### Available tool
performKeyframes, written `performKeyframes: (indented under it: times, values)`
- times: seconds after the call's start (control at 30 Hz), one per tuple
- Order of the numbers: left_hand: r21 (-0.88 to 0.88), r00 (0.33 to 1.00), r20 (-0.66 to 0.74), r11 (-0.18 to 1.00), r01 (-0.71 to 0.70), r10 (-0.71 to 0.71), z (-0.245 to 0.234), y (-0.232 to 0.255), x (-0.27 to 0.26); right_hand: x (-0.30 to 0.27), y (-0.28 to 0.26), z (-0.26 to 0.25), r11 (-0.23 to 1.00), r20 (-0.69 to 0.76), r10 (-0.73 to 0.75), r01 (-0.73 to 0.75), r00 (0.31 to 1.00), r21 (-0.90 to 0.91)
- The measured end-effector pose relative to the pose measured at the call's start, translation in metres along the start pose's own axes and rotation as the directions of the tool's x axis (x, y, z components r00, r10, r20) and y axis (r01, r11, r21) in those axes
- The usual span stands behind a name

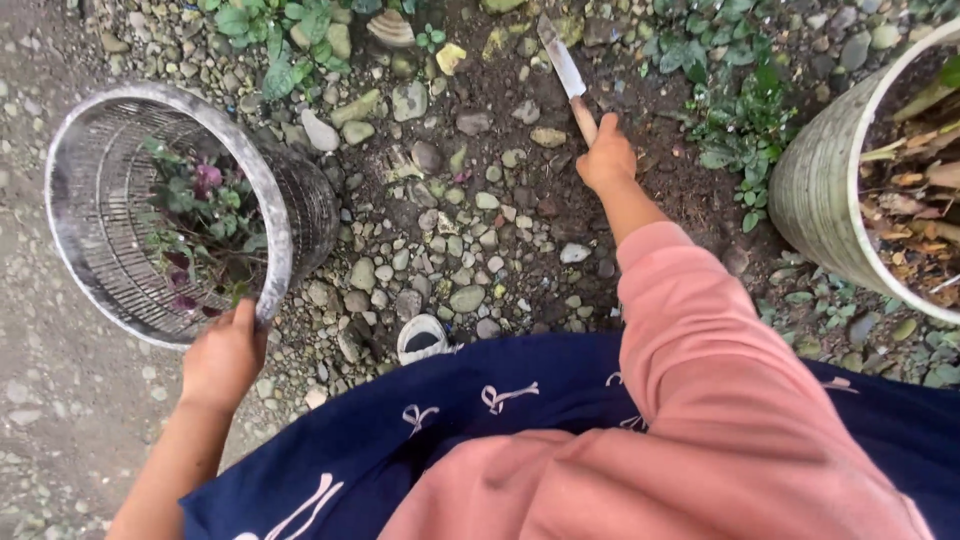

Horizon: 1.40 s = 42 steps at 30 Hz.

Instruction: The person is weeding a garden area, using a small knife to loosen the soil and then pulling the weeds out by hand and placing them into a basket.

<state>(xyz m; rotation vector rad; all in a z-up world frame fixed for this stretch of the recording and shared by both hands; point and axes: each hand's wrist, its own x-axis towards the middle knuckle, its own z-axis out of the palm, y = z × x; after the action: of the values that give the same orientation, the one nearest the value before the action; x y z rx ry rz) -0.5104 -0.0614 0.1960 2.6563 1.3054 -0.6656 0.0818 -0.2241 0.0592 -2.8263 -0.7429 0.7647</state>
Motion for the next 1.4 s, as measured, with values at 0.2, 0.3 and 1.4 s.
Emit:
performKeyframes:
  times: [0.2,0.3,1.4]
  values:
    - [-0.152,0.991,0.043,0.979,0.135,-0.130,-0.038,0.027,0.030,-0.060,-0.004,-0.016,0.999,0.127,-0.020,0.024,0.992,-0.030]
    - [-0.206,0.993,0.039,0.972,0.114,-0.108,-0.051,0.049,0.051,-0.087,0.004,0.013,0.968,0.153,-0.155,0.181,0.976,-0.175]
    - [0.088,0.810,-0.509,0.953,-0.288,0.292,-0.131,0.338,0.064,-0.217,0.305,-0.028,0.856,0.012,0.191,-0.173,0.981,0.487]
